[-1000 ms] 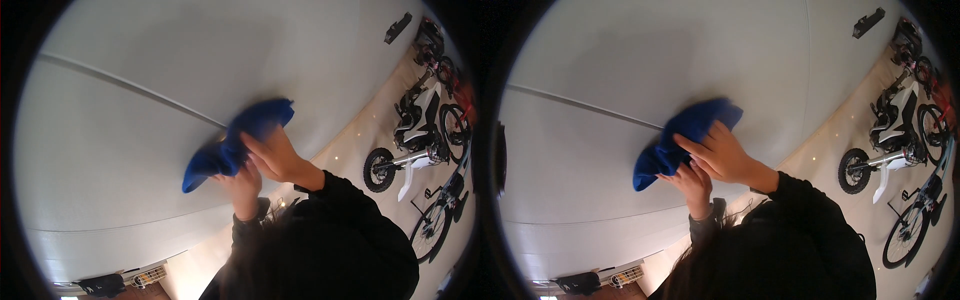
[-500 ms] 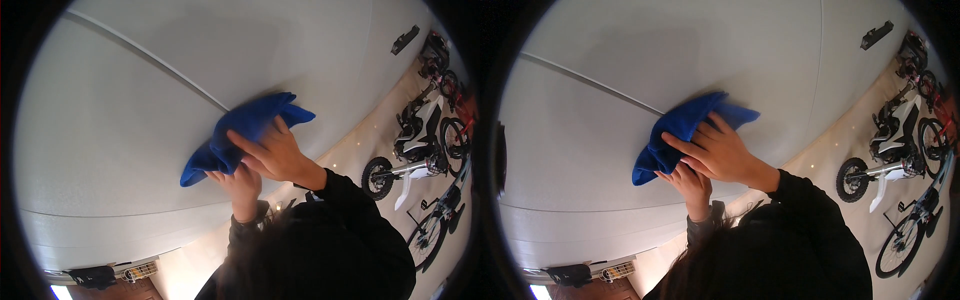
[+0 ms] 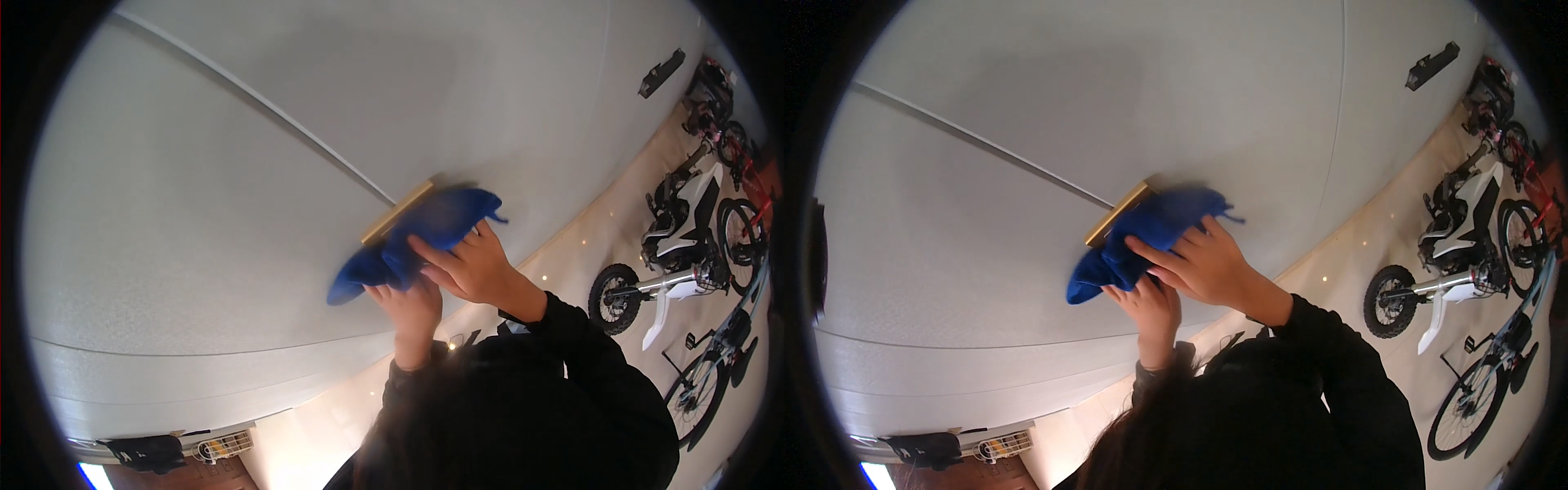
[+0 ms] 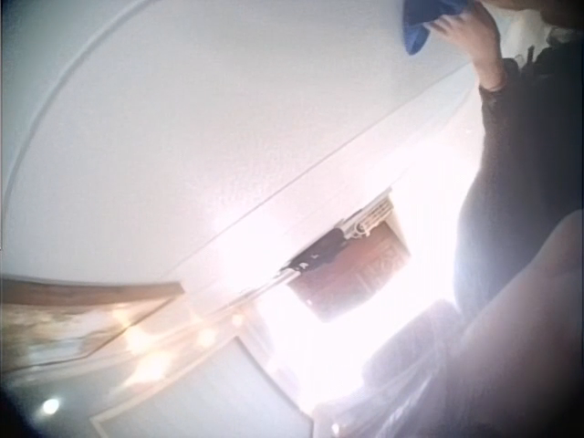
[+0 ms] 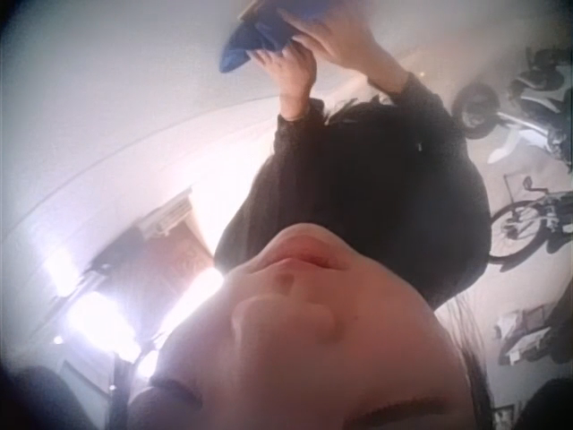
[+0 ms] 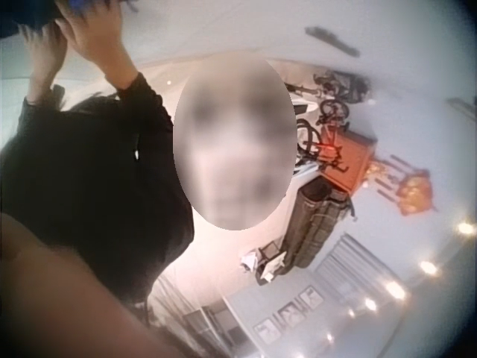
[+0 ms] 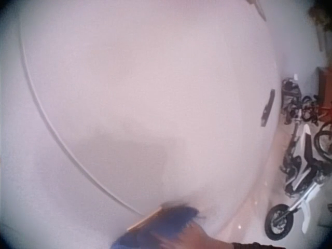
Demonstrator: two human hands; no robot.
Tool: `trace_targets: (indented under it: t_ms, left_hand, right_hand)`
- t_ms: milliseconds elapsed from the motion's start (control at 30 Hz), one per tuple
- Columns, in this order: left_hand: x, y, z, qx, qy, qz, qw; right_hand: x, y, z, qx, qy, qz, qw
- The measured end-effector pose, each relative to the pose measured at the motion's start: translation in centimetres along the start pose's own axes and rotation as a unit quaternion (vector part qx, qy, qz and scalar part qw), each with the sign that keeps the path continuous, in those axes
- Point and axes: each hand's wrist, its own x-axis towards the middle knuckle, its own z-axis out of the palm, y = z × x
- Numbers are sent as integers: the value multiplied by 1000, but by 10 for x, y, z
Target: The person wipes the wall, a switch plate, a bicycle seat, and a leather couch with a cloth.
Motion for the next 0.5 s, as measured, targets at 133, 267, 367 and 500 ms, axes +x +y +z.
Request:
trace_targets:
  t_ms: [133, 267, 367, 500]
  left_hand:
    - [25, 2, -13, 41, 50, -1, 998]
    - [23, -3, -16, 20, 32, -7, 999]
    - [-15, -29, -11, 30, -21, 16, 999]
    - [-73, -59, -25, 99, -94, -48, 990]
  right_hand:
    - [37, -12, -11, 48, 19, 11, 999]
    - [17, -15, 7, 54, 0, 17, 998]
    - [-22, -20, 32, 90, -7, 58, 994]
    - [-26, -50, 36, 140, -57, 46, 988]
